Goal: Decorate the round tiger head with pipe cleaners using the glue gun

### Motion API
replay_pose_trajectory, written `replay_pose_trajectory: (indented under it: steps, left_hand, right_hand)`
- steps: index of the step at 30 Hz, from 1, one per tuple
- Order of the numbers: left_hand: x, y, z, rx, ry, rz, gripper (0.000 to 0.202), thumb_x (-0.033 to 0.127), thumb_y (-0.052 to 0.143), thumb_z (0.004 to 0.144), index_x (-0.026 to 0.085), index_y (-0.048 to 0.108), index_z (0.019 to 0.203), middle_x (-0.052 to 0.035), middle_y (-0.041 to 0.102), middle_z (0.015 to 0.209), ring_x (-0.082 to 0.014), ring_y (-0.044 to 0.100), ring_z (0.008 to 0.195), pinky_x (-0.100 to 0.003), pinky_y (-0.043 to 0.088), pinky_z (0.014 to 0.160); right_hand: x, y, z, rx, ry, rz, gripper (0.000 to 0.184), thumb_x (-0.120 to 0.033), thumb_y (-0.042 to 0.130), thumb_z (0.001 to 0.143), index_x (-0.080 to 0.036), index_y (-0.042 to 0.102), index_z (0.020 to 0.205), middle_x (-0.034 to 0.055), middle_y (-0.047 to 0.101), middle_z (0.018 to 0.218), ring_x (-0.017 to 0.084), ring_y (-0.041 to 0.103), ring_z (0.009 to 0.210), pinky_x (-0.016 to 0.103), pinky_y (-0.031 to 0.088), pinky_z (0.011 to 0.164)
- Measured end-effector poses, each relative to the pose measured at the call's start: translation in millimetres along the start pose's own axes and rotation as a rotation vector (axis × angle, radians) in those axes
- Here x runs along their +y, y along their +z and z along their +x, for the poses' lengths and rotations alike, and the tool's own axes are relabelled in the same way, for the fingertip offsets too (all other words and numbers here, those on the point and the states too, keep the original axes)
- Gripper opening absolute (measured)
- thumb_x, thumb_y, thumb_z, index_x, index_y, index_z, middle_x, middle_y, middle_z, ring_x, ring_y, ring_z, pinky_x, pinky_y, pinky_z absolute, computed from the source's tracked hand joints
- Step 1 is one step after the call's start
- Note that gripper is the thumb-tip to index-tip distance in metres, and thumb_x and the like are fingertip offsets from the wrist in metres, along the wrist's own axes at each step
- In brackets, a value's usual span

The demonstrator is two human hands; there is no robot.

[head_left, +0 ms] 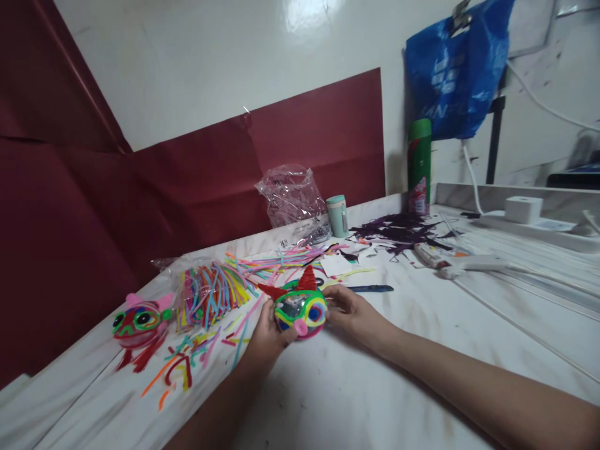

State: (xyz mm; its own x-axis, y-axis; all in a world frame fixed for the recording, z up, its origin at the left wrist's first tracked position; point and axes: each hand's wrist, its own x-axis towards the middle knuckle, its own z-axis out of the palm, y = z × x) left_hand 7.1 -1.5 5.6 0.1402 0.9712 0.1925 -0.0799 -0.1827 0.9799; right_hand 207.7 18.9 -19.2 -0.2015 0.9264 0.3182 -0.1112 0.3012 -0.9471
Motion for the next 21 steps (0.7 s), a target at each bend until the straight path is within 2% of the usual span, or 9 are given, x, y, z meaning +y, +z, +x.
replay_pose_trajectory:
  steps: [4, 6, 9, 13, 15, 18, 21]
  left_hand:
    - [-1.3, -4.6, -2.2, -0.035, -0.062, -0.062, 0.069, 0.028, 0.081, 0.058, 0.021, 0.048, 0.119, -0.0098, 0.067, 0.113, -0.0271, 0.063, 0.106, -0.038, 0.049, 0.092]
    - [-0.3, -7.6, -3.5, -0.001, -0.098, -0.102, 0.071, 0.026, 0.08, 0.057, 0.022, 0.049, 0.12, -0.0088, 0.069, 0.108, -0.0274, 0.065, 0.102, -0.037, 0.051, 0.087]
    - [4.1, -11.6, -4.0, 0.063, -0.122, -0.142, 0.064, 0.023, 0.078, 0.053, 0.021, 0.057, 0.113, -0.0084, 0.072, 0.096, -0.0278, 0.067, 0.094, -0.034, 0.053, 0.08]
    - [7.7, -13.4, -1.4, 0.046, -0.14, -0.265, 0.056, 0.023, 0.076, 0.051, 0.021, 0.062, 0.106, -0.0056, 0.071, 0.083, -0.0272, 0.067, 0.086, -0.037, 0.054, 0.077]
    - [6.1, -14.5, 0.3, 0.046, -0.167, -0.305, 0.053, 0.022, 0.075, 0.052, 0.022, 0.063, 0.104, -0.0025, 0.07, 0.077, -0.0252, 0.067, 0.081, -0.037, 0.055, 0.075]
    - [1.6, -18.5, 2.8, 0.051, -0.178, -0.325, 0.046, 0.021, 0.075, 0.054, 0.022, 0.063, 0.099, 0.001, 0.066, 0.067, -0.0216, 0.066, 0.073, -0.034, 0.055, 0.072]
    - [-1.4, -22.9, 6.2, 0.14, -0.166, -0.347, 0.042, 0.02, 0.076, 0.054, 0.021, 0.063, 0.094, 0.003, 0.062, 0.06, -0.0197, 0.064, 0.068, -0.032, 0.055, 0.069]
  right_hand:
    - [-4.9, 1.0, -2.9, -0.039, -0.006, -0.028, 0.038, -0.036, 0.075, 0.067, -0.021, 0.058, 0.097, 0.0063, 0.064, 0.102, 0.024, 0.059, 0.1, 0.038, 0.048, 0.083]
    - [-8.5, 1.6, -4.8, -0.076, -0.004, 0.017, 0.039, -0.037, 0.076, 0.067, -0.02, 0.059, 0.098, 0.0067, 0.065, 0.104, 0.023, 0.059, 0.1, 0.037, 0.048, 0.085]
    - [-12.5, 2.6, -6.7, -0.165, 0.02, 0.142, 0.04, -0.037, 0.077, 0.068, -0.02, 0.059, 0.101, 0.0053, 0.067, 0.1, 0.021, 0.062, 0.096, 0.036, 0.047, 0.087]
    - [-14.5, 5.1, -7.9, -0.204, 0.023, 0.221, 0.039, -0.033, 0.075, 0.07, -0.021, 0.059, 0.103, 0.0042, 0.07, 0.097, 0.018, 0.064, 0.091, 0.033, 0.048, 0.085]
    - [-14.8, 6.4, -7.6, -0.19, -0.003, 0.104, 0.034, -0.029, 0.067, 0.076, -0.02, 0.057, 0.107, 0.0051, 0.07, 0.098, 0.018, 0.065, 0.092, 0.032, 0.05, 0.083]
    - [-15.8, 3.6, -4.3, -0.082, -0.032, -0.336, 0.027, -0.024, 0.054, 0.084, -0.016, 0.058, 0.11, 0.0075, 0.071, 0.097, 0.018, 0.067, 0.087, 0.03, 0.052, 0.078]
    - [-18.8, -10.1, 2.6, 0.042, -0.038, -0.643, 0.026, -0.02, 0.051, 0.086, -0.013, 0.062, 0.109, 0.0114, 0.069, 0.104, 0.02, 0.064, 0.091, 0.031, 0.049, 0.082]
